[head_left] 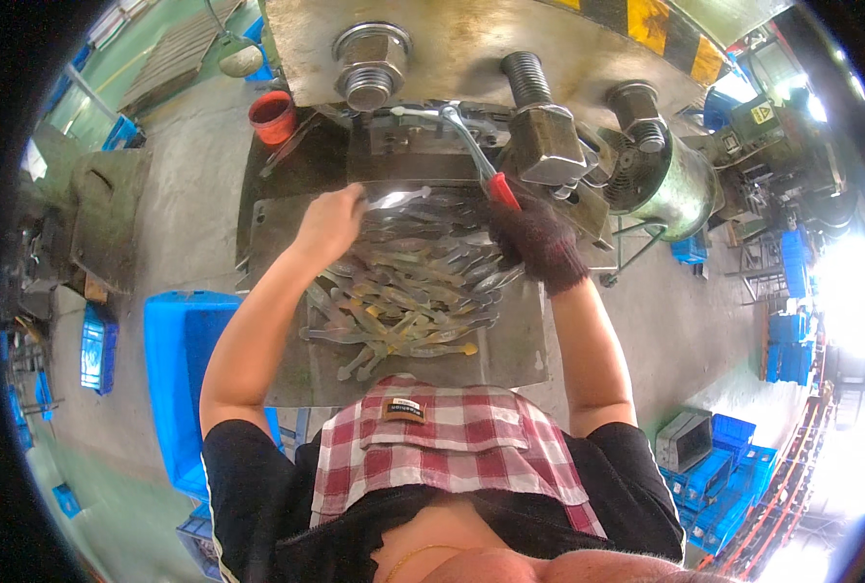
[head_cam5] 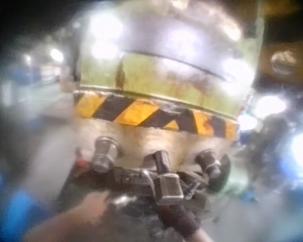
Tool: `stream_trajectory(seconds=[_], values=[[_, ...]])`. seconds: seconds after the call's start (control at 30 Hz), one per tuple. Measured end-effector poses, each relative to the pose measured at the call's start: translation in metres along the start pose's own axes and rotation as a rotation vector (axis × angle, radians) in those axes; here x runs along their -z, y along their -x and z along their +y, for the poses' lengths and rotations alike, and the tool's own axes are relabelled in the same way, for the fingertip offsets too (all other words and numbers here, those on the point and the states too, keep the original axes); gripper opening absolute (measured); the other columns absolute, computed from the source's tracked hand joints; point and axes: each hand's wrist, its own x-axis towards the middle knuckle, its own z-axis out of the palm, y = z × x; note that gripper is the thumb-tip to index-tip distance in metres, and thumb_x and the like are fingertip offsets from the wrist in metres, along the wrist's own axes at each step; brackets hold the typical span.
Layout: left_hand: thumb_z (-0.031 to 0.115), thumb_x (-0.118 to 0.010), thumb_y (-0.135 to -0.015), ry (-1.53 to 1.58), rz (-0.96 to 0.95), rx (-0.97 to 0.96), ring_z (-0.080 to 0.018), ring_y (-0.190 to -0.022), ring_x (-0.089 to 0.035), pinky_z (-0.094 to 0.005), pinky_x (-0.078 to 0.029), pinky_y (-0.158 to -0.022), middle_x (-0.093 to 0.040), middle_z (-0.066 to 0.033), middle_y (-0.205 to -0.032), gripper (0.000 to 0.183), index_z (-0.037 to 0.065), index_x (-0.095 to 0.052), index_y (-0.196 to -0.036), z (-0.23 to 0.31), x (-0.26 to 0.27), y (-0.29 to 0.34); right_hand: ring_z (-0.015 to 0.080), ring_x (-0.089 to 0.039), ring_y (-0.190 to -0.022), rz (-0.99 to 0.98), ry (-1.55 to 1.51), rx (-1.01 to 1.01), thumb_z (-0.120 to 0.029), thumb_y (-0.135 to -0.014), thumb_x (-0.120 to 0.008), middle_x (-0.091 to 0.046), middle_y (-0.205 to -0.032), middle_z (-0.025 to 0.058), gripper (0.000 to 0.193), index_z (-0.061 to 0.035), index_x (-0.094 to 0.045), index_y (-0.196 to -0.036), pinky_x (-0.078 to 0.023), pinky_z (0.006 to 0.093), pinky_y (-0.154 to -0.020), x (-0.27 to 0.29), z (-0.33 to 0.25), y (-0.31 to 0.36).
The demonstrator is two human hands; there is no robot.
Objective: The person feeds metal blanks into a press machine one at a time by hand, stamps them, and retrieves the stamped pieces using a handheld tool.
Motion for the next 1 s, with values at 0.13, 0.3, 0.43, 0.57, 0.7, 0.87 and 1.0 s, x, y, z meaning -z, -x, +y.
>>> stream_trajectory(seconds=[0.13, 0.3, 0.43, 0.57, 0.7, 0.87, 1.0], values=[[0.017, -0.052, -0.089, 0.191, 0.081, 0.055, -0.0326, -0.069, -0.061, -0.0413, -0.046, -0.065, -0.060, -0.0190, -0.072, 0.020, -0.002, -0.059, -0.093, -0.017, 0.015, 0.024, 0.0167, -0.061, -0.066, -0.035, 0.170, -0.044, -0.045, -0.081, -0.061, -0.065, -0.081, 0.0092, 0.047, -0.0119, -0.062, -0.114, -0.049, 0.0315, -0.066, 0.000, 0.024, -0.031], [0.014, -0.049, -0.094, 0.693, 0.020, 0.255, -0.0087, -0.052, -0.049, -0.0256, -0.040, -0.049, -0.053, -0.0027, -0.060, 0.018, -0.002, -0.057, -0.089, -0.023, 0.014, 0.033, 0.0201, -0.065, -0.073, 0.093, 0.283, 0.062, -0.053, -0.077, -0.060, -0.067, -0.081, 0.0109, 0.052, -0.0118, -0.065, -0.108, -0.048, 0.0334, -0.074, -0.004, 0.046, -0.043], [0.019, -0.050, -0.095, 0.948, 0.064, 0.322, -0.0084, -0.053, -0.047, -0.0242, -0.037, -0.050, -0.052, -0.0001, -0.060, 0.019, 0.002, -0.058, -0.089, -0.017, 0.014, 0.041, 0.0203, -0.066, -0.074, 0.089, 0.210, -0.115, -0.050, -0.078, -0.061, -0.067, -0.087, 0.0108, 0.049, -0.0079, -0.066, -0.102, -0.048, 0.0327, -0.072, -0.006, 0.029, -0.026], [0.022, -0.052, -0.094, 0.983, 0.037, 0.411, -0.0083, -0.053, -0.047, -0.0235, -0.036, -0.050, -0.052, 0.0000, -0.061, 0.021, 0.002, -0.058, -0.089, -0.019, 0.017, 0.049, 0.0200, -0.064, -0.068, 0.007, -0.238, 0.019, -0.033, -0.081, -0.065, -0.064, -0.079, 0.0096, 0.041, -0.0011, -0.062, -0.106, -0.050, 0.0306, -0.061, -0.004, 0.082, 0.018], [0.023, -0.052, -0.094, 0.937, -0.009, 0.378, -0.0077, -0.053, -0.046, -0.0231, -0.035, -0.049, -0.052, 0.0001, -0.062, 0.023, 0.002, -0.059, -0.092, -0.021, 0.016, 0.047, 0.0204, -0.063, -0.064, -0.269, -0.719, -0.093, -0.021, -0.082, -0.065, -0.060, -0.076, 0.0085, 0.042, 0.0023, -0.053, -0.115, -0.052, 0.0296, -0.057, -0.013, 0.117, 0.062], [0.024, -0.053, -0.094, 0.918, -0.072, 0.363, -0.0066, -0.054, -0.046, -0.0229, -0.038, -0.050, -0.053, 0.0007, -0.064, 0.024, 0.001, -0.060, -0.094, -0.016, 0.010, 0.037, 0.0208, -0.064, -0.065, -0.278, -0.603, -0.073, -0.016, -0.083, -0.064, -0.062, -0.084, 0.0108, 0.052, 0.0025, -0.044, -0.127, -0.054, 0.0315, -0.058, -0.032, 0.109, 0.080], [0.025, -0.053, -0.094, 0.932, -0.185, 0.280, -0.0057, -0.057, -0.048, -0.0234, -0.041, -0.053, -0.054, 0.0009, -0.066, 0.026, 0.000, -0.061, -0.092, -0.010, 0.011, 0.035, 0.0137, -0.060, -0.062, -0.288, -0.423, -0.136, -0.021, -0.084, -0.066, -0.063, -0.083, 0.0067, 0.050, -0.0006, -0.049, -0.126, -0.051, 0.0267, -0.056, -0.039, 0.085, 0.084]])
